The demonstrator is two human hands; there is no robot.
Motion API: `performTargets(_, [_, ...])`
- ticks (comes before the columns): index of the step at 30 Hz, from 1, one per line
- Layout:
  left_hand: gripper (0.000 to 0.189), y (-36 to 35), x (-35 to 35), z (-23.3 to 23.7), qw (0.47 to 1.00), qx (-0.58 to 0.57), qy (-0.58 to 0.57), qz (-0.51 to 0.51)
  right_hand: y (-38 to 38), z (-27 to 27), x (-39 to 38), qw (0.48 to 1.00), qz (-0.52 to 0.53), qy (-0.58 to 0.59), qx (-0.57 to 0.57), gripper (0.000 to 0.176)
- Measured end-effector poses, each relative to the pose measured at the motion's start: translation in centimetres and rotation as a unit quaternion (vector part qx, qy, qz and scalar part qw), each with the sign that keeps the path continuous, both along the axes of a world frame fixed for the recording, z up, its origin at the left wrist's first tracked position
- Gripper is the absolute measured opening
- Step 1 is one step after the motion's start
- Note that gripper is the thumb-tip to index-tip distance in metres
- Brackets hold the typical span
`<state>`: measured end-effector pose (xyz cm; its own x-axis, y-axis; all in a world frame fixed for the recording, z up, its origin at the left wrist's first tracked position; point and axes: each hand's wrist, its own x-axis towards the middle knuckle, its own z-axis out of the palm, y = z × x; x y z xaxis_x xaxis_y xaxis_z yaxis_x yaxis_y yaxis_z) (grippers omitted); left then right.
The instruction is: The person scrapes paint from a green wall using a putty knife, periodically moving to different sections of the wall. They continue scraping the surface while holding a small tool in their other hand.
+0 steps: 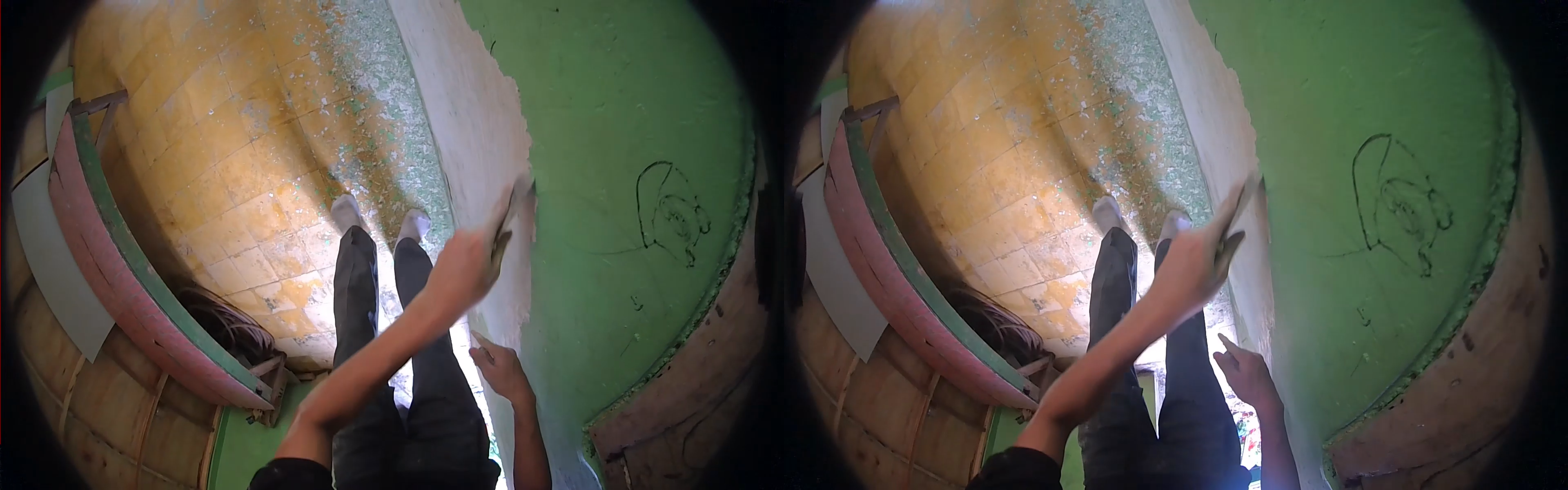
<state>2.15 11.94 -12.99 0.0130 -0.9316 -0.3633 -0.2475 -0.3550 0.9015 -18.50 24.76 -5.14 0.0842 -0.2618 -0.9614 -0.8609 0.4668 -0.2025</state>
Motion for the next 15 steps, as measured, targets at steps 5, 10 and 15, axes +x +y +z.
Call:
performTargets(5, [0.065, -7.6, 3.2, 0.4, 0.999, 0.023, -0.035, 0.016, 0.0, -0.3, -0.4, 1.000, -0.006, -0.004, -0.009, 0.049])
performTargets(10, [0.069, 0.1, 0.4, -0.6, 0.998, 0.026, 0.013, -0.062, -0.5, 0.1, 0.5, 1.000, 0.008, 0.006, 0.006, 0.049])
performTargets(15, [0.067, -4.2, 2.2, -0.7, 1.000, 0.016, 0.017, -0.008, -1.7, 0.5, 1.4, 0.998, 0.028, 0.026, 0.045, 0.049])
